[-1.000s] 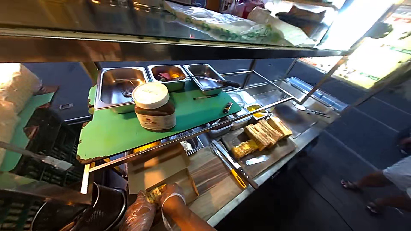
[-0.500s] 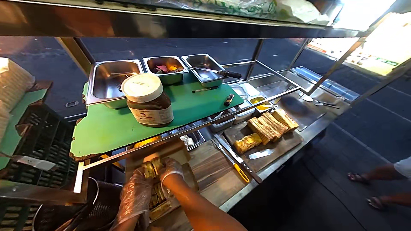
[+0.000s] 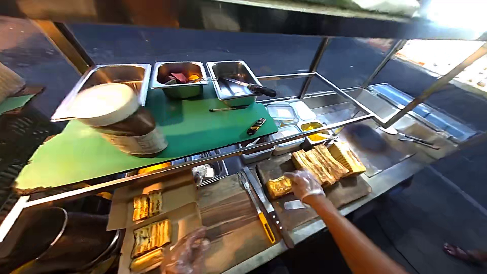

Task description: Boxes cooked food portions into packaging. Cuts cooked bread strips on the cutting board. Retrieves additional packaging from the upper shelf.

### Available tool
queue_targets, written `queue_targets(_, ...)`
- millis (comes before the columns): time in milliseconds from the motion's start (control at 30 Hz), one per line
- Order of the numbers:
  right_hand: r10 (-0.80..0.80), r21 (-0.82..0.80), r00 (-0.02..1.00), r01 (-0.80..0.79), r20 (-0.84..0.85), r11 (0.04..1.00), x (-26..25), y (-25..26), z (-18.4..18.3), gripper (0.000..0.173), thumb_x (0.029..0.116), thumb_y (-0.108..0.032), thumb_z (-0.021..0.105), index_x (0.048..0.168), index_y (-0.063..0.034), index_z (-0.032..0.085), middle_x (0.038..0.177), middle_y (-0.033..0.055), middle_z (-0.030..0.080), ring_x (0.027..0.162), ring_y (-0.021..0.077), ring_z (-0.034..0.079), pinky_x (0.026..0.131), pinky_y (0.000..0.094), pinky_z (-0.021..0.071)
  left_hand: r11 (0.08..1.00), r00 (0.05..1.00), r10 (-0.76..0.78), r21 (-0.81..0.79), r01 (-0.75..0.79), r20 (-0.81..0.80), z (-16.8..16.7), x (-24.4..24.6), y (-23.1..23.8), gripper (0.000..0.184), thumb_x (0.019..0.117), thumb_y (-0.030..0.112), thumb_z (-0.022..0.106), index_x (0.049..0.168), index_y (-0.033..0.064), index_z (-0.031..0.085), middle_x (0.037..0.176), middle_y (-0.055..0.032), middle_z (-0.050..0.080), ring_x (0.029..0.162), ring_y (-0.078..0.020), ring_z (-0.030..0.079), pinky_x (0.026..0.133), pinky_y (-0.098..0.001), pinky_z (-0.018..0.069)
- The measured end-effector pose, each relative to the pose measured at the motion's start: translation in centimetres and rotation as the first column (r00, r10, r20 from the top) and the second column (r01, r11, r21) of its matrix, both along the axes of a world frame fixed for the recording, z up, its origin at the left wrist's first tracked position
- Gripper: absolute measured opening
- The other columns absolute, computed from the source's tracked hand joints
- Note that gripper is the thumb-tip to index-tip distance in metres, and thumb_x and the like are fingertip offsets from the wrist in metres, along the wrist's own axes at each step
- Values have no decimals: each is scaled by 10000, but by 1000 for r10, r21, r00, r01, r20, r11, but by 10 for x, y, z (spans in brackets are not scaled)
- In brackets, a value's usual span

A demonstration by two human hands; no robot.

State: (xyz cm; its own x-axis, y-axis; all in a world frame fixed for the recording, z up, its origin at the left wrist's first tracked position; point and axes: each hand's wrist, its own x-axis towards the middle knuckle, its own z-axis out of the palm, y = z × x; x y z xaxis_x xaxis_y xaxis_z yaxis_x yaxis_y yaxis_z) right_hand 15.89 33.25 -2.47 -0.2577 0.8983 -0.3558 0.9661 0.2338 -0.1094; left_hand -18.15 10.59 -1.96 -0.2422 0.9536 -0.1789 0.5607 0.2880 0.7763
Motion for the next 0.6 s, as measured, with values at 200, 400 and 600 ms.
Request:
queue_targets(200,491,-347,862,-426,124,836,4,96,-39,456,771,-424,829,1093,-113,741,1095,161,717,1084,404,651,947,705,464,950,952,-249,-237,203,-181,-41,192,183,568,975,455,594,1506,263,528,1501,-28,553,1393,-216,504,1166,-467,404)
queue_targets(400,478,-383,877,-457,-44,803,25,109,-67,346,798,-368,791,1061,-148,747,1103,134,714,1085,373,651,956,668,472,827,895,-367,-529,188,-255,-78,228,239,579,854,345,737,1399,196,609,1462,-95,559,1367,-288,513,1136,-508,423)
queue_targets(600,465,-347,876,-478,-126,807,28,113,-61,369,836,-386,734,1150,-193,727,1122,114,704,1113,346,640,963,644,467,889,966,-191,-448,95,-176,-81,209,233,606,890,342,722,1470,256,565,1474,-71,559,1376,-231,510,1167,-444,401)
